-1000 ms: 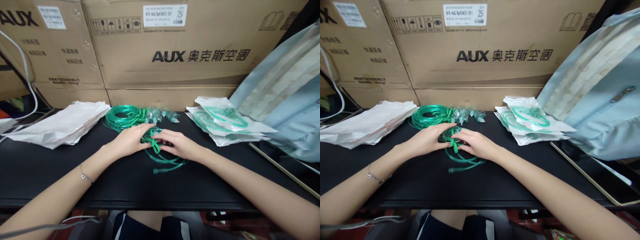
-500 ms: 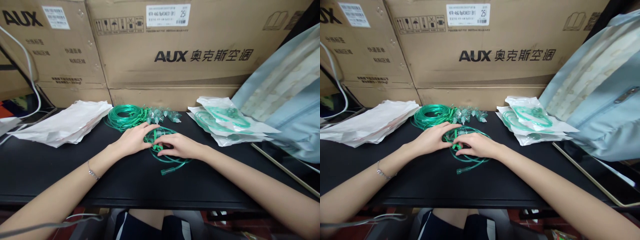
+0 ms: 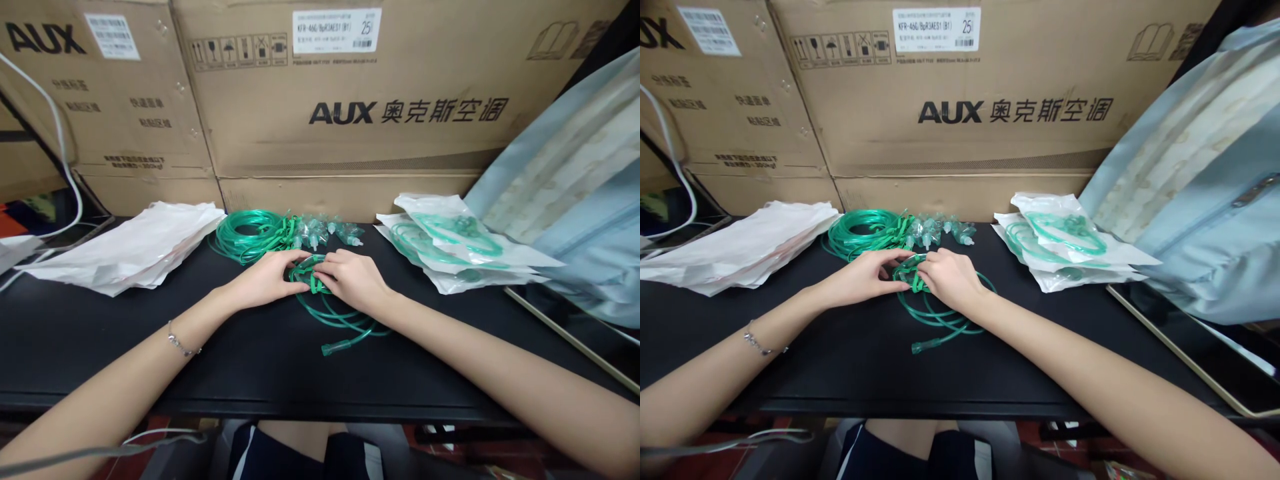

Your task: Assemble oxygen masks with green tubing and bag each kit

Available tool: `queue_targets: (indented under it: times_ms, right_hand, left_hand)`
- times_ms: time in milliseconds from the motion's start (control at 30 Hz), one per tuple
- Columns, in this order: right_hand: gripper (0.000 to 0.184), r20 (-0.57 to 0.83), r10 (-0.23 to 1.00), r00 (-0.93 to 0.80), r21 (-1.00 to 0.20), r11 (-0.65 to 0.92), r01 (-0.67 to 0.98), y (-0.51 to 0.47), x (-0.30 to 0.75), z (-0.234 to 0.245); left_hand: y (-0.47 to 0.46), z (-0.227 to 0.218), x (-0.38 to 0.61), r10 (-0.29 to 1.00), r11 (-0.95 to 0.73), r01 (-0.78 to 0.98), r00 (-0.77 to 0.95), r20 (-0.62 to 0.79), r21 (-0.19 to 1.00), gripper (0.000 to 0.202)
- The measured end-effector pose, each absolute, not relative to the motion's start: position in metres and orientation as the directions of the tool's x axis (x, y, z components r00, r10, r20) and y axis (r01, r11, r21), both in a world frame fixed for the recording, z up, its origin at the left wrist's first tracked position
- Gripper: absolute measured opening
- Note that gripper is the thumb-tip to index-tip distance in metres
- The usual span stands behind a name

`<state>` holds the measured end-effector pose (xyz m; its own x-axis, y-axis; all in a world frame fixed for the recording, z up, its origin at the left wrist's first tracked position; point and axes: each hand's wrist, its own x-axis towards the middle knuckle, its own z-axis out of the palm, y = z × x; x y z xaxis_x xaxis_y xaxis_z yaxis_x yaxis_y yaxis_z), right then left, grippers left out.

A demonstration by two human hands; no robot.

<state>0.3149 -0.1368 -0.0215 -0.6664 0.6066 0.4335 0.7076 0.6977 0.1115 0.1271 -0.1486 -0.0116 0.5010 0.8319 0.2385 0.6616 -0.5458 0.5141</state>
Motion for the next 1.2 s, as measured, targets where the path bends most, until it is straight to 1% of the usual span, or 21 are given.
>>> queue_targets:
  times_ms: [133, 200, 267, 367, 533, 633, 733, 767, 800, 833, 867, 900, 933, 967, 1000, 1100, 1200]
  right_hand:
    - [0.023, 0.365, 0.59, -0.721, 0.166, 0.72, 0.674, -0.144, 0.315, -0.018]
    - [0.022, 0.356, 0.584, -0.73, 0.162, 0.731, 0.663, -0.144, 0.316, -0.018]
    - [0.023, 0.385, 0.589, -0.711, 0.118, 0.732, 0.67, -0.142, 0.318, -0.019]
    - [0.026, 0.439, 0.6, -0.669, 0.022, 0.737, 0.676, -0.14, 0.322, -0.02]
    - [0.026, 0.495, 0.595, -0.633, -0.108, 0.766, 0.634, -0.142, 0.33, -0.016]
    - [0.025, 0.563, 0.58, -0.589, -0.162, 0.776, 0.61, -0.142, 0.339, -0.012]
    - [0.024, 0.616, 0.586, -0.526, -0.198, 0.762, 0.617, -0.138, 0.349, -0.01]
    - [0.024, 0.622, 0.594, -0.51, -0.209, 0.754, 0.623, -0.136, 0.352, -0.01]
    - [0.024, 0.623, 0.603, -0.498, -0.219, 0.746, 0.629, -0.134, 0.355, -0.01]
    - [0.024, 0.623, 0.611, -0.488, -0.229, 0.74, 0.633, -0.132, 0.357, -0.011]
    - [0.024, 0.62, 0.619, -0.482, -0.239, 0.734, 0.635, -0.13, 0.358, -0.011]
    - [0.024, 0.615, 0.627, -0.477, -0.249, 0.73, 0.637, -0.128, 0.359, -0.012]
    - [0.024, 0.609, 0.635, -0.475, -0.259, 0.725, 0.638, -0.126, 0.36, -0.013]
    - [0.024, 0.602, 0.641, -0.476, -0.265, 0.723, 0.638, -0.125, 0.36, -0.015]
    - [0.024, 0.597, 0.645, -0.477, -0.27, 0.721, 0.638, -0.125, 0.36, -0.015]
    - [0.024, 0.59, 0.651, -0.478, -0.277, 0.719, 0.637, -0.124, 0.359, -0.017]
    - [0.024, 0.584, 0.658, -0.476, -0.278, 0.713, 0.644, -0.124, 0.358, -0.017]
  left_hand:
    - [-0.148, -0.014, 0.128, 0.816, -0.577, 0.668, 0.499, 0.291, 0.471, 0.049]
    - [-0.148, -0.015, 0.128, 0.809, -0.588, 0.667, 0.501, 0.309, 0.458, 0.048]
    - [-0.148, -0.015, 0.128, 0.808, -0.589, 0.675, 0.497, 0.316, 0.443, 0.047]
    - [-0.148, -0.015, 0.128, 0.819, -0.573, 0.705, 0.478, 0.316, 0.418, 0.047]
    - [-0.152, -0.016, 0.131, 0.836, -0.543, 0.746, 0.438, 0.33, 0.386, 0.052]
    - [-0.152, -0.011, 0.129, 0.8, -0.574, 0.748, 0.424, 0.425, 0.335, 0.048]
    - [-0.144, 0.004, 0.111, 0.747, -0.572, 0.785, 0.379, 0.547, 0.237, 0.038]
    - [-0.141, 0.009, 0.1, 0.744, -0.537, 0.818, 0.343, 0.574, 0.207, 0.034]
    - [-0.137, 0.014, 0.087, 0.754, -0.464, 0.867, 0.278, 0.596, 0.183, 0.033]
    - [-0.133, 0.017, 0.072, 0.772, -0.364, 0.917, 0.199, 0.604, 0.163, 0.034]
    - [-0.129, 0.019, 0.057, 0.793, -0.223, 0.963, 0.089, 0.603, 0.152, 0.036]
    - [-0.127, 0.019, 0.042, 0.817, -0.068, 0.985, -0.035, 0.576, 0.156, 0.041]
    - [-0.125, 0.017, 0.028, 0.821, 0.015, 0.983, -0.116, 0.559, 0.181, 0.048]
    - [-0.124, 0.014, 0.016, 0.83, 0.059, 0.978, -0.159, 0.535, 0.199, 0.051]
    - [-0.123, 0.01, 0.006, 0.845, 0.091, 0.973, -0.188, 0.501, 0.212, 0.049]
    - [-0.123, 0.003, -0.006, 0.866, 0.162, 0.961, -0.248, 0.435, 0.226, 0.038]
    - [-0.126, 0.01, 0.001, 0.833, 0.237, 0.945, -0.317, 0.453, 0.226, 0.029]
